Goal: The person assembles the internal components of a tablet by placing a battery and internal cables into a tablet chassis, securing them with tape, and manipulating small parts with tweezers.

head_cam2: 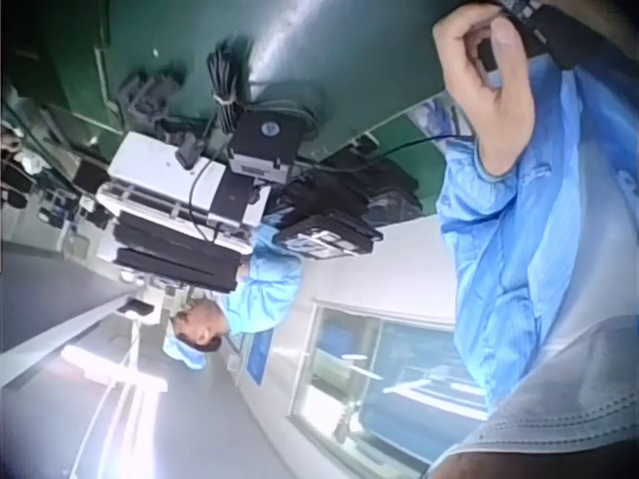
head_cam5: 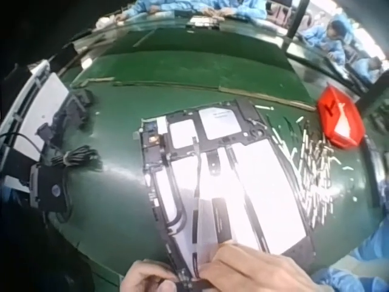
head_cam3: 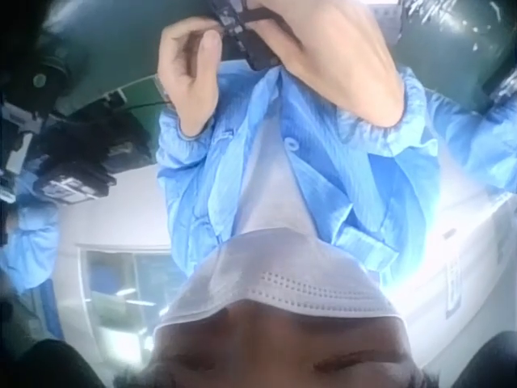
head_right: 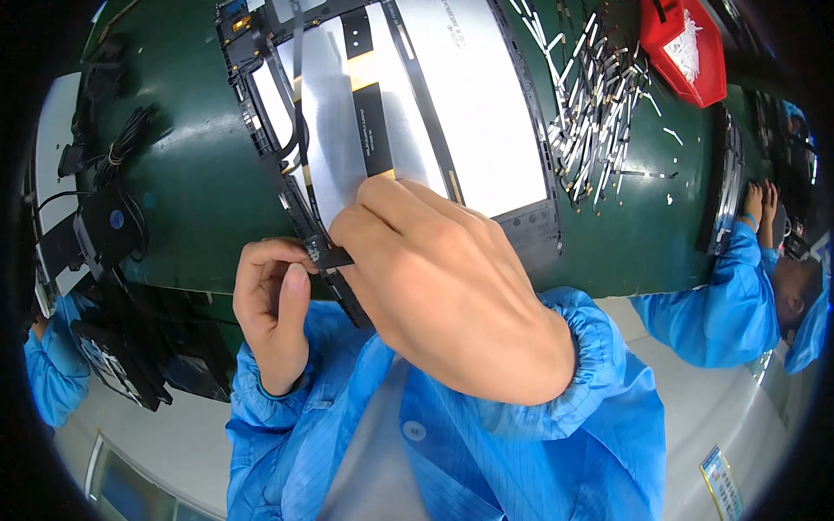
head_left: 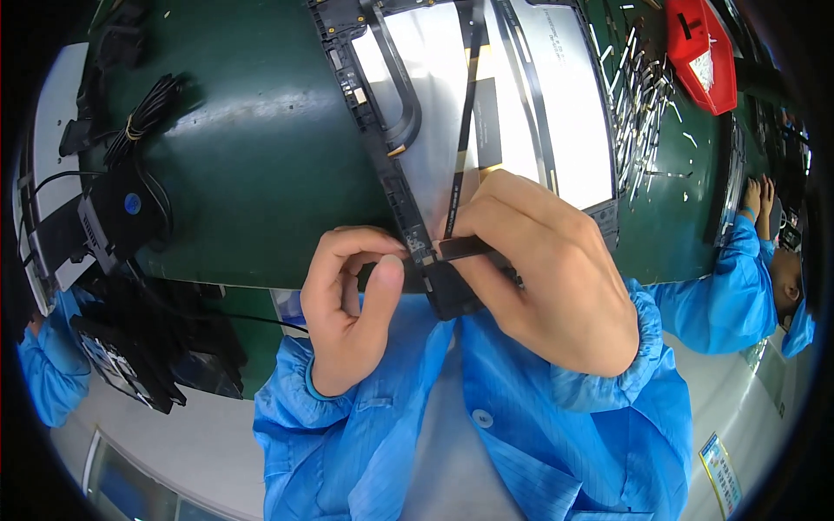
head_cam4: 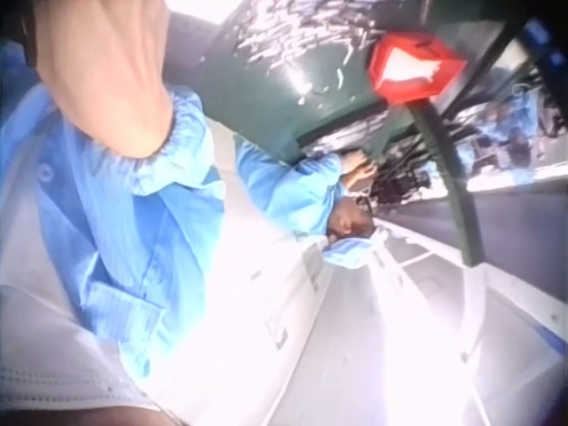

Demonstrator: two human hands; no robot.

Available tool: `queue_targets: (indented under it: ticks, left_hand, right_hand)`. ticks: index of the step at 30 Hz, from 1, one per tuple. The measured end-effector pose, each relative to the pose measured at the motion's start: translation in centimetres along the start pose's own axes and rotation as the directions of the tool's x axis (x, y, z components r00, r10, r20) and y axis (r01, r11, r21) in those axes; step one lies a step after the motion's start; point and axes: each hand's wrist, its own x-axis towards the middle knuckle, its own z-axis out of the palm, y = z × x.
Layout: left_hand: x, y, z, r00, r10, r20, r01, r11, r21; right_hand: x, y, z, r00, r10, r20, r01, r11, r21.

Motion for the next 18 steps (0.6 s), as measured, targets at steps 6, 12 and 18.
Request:
queue_targets:
  ticks: [6, 12, 18]
  left_hand:
    - [0.43, 0.10, 0.45, 1.000, -0.013, -0.015, 0.013, 1.000, -0.007]
    - [0.86, 0.13, 0.42, 0.999, -0.025, -0.020, 0.025, 1.000, 0.001]
    - [0.66, -0.31, 0.24, 1.000, 0.025, -0.010, -0.026, 0.998, -0.063]
  right_hand:
    - [0.06, -0.10, 0.25, 1.000, 0.010, -0.004, -0.011, 1.000, -0.029]
    - [-0.02, 0.13, 0.03, 1.000, 0.015, 0.007, -0.015, 1.000, -0.011]
    - [-0.01, -0.20, 0.21, 1.000, 0.024, -0.004, -0.024, 0.999, -0.021]
